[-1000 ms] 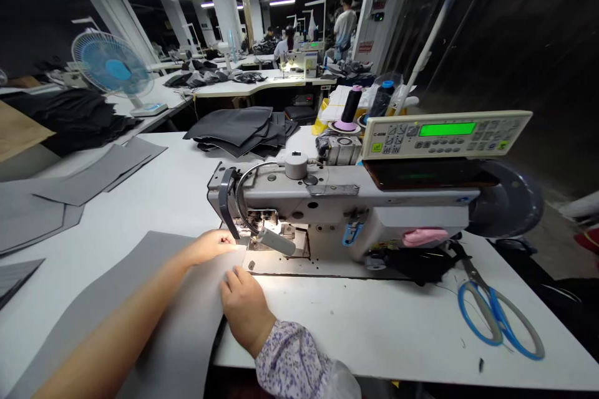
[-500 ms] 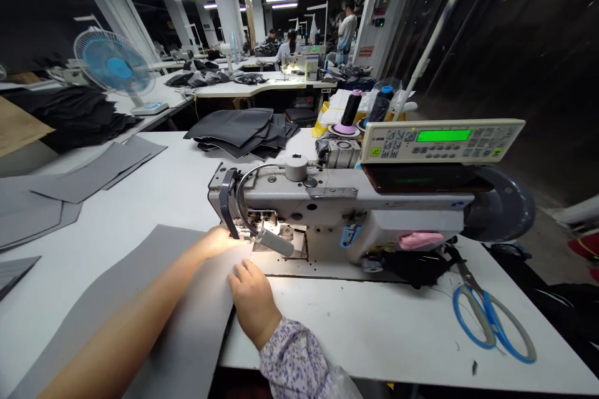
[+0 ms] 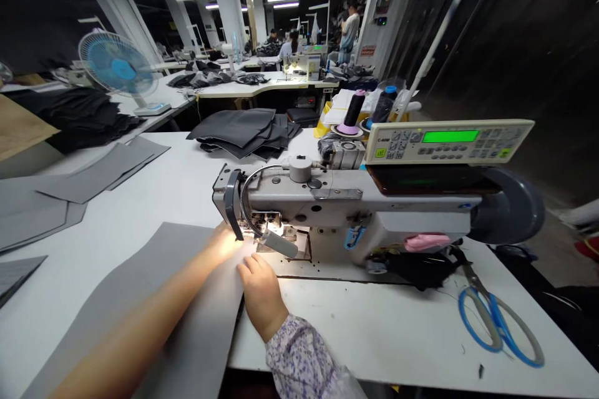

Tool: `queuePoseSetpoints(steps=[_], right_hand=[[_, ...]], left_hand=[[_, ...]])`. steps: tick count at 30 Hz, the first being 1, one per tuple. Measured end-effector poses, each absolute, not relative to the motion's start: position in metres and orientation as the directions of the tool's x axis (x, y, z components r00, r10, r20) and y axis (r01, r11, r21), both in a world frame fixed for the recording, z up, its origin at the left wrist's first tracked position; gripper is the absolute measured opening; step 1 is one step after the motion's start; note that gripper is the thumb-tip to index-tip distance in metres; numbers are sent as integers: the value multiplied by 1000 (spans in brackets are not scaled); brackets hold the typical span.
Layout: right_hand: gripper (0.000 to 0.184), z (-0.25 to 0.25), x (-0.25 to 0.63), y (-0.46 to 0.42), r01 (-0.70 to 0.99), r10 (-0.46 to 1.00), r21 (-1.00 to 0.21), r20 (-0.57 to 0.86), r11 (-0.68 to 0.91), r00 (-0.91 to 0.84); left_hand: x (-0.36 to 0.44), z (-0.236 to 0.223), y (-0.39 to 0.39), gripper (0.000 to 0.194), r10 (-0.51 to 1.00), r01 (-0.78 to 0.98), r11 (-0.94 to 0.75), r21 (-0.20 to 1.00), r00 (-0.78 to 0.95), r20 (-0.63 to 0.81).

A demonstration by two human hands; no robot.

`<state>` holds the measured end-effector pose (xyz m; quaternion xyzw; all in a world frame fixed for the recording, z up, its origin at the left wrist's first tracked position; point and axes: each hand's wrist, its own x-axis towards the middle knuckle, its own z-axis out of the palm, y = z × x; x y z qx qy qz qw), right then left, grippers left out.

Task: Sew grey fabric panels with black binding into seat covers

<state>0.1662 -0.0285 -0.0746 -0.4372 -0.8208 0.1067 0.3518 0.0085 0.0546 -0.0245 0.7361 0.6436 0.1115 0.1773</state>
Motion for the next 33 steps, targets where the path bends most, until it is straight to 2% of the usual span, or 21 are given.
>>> queuePoseSetpoints(steps=[3, 6, 8, 15, 21, 27, 33], right_hand=[[16, -62, 178, -53, 629, 885, -625, 374, 461, -277], [18, -56, 187, -82, 500, 893, -746, 309, 440, -326], [20, -57, 188, -93, 449, 885, -778, 288, 439, -367], [17, -64, 181, -83, 546, 890, -709, 289, 446, -352], [20, -59, 182, -66, 539, 930, -758, 286, 366, -229], [20, -62, 184, -56, 632, 879, -613, 360, 475, -311], [20, -63, 185, -43, 657, 876, -582, 359, 480, -322]], left_hand=[[10, -25, 5, 32, 967, 926, -233, 295, 252, -28], [9, -31, -33, 36, 960, 930, -265, 256, 280, -25], [8, -33, -42, 36, 965, 934, -255, 252, 264, -2], [12, -21, -22, 36, 962, 942, -250, 222, 268, -55], [13, -18, -1, 38, 956, 942, -264, 209, 285, -76], [15, -28, 0, 31, 946, 927, -309, 213, 322, -31], [16, -31, -5, 35, 965, 938, -260, 228, 262, 22]])
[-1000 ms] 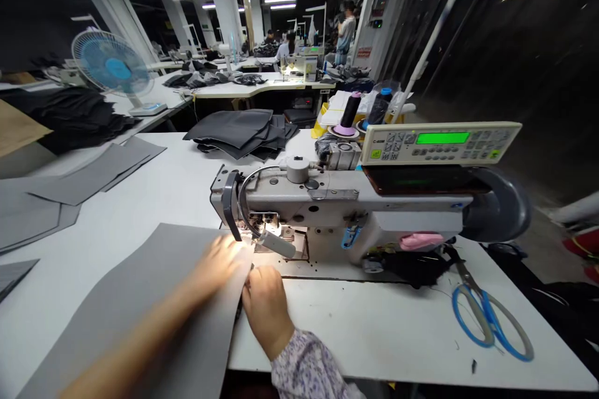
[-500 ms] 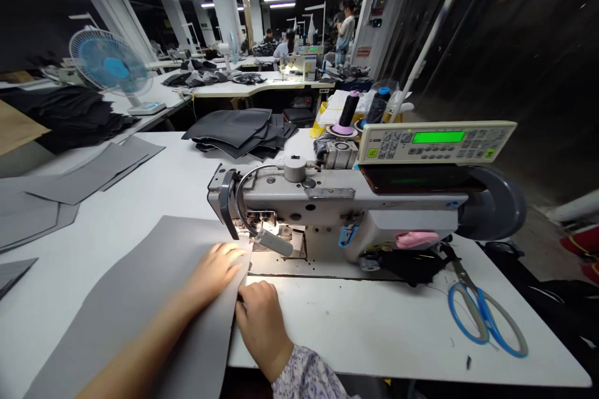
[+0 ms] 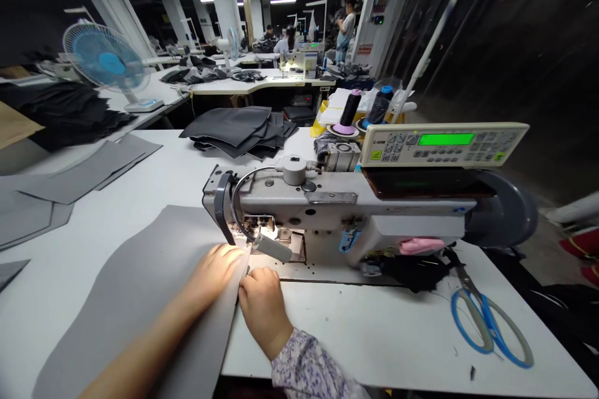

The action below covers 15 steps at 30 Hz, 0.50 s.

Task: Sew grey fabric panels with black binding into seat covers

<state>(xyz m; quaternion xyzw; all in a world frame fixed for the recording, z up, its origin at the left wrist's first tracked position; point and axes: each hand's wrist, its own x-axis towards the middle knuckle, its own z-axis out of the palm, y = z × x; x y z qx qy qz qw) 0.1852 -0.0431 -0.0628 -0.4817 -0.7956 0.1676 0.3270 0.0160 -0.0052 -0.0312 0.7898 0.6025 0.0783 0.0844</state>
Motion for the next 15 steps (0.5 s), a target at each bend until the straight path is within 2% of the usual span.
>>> queuePoseSetpoints(steps=[4, 9, 15], right_hand=[[22, -66, 185, -32, 671, 873, -565, 380, 480, -305], [24, -68, 184, -18, 669, 856, -548, 425, 502, -294], [18, -64, 184, -3, 635, 857, -583, 421, 507, -298]], left_hand=[[15, -32, 2, 31, 967, 941, -255, 224, 255, 28], [8, -42, 15, 30, 962, 921, -271, 280, 257, 89], [9, -40, 33, 25, 976, 904, -217, 369, 194, 98]])
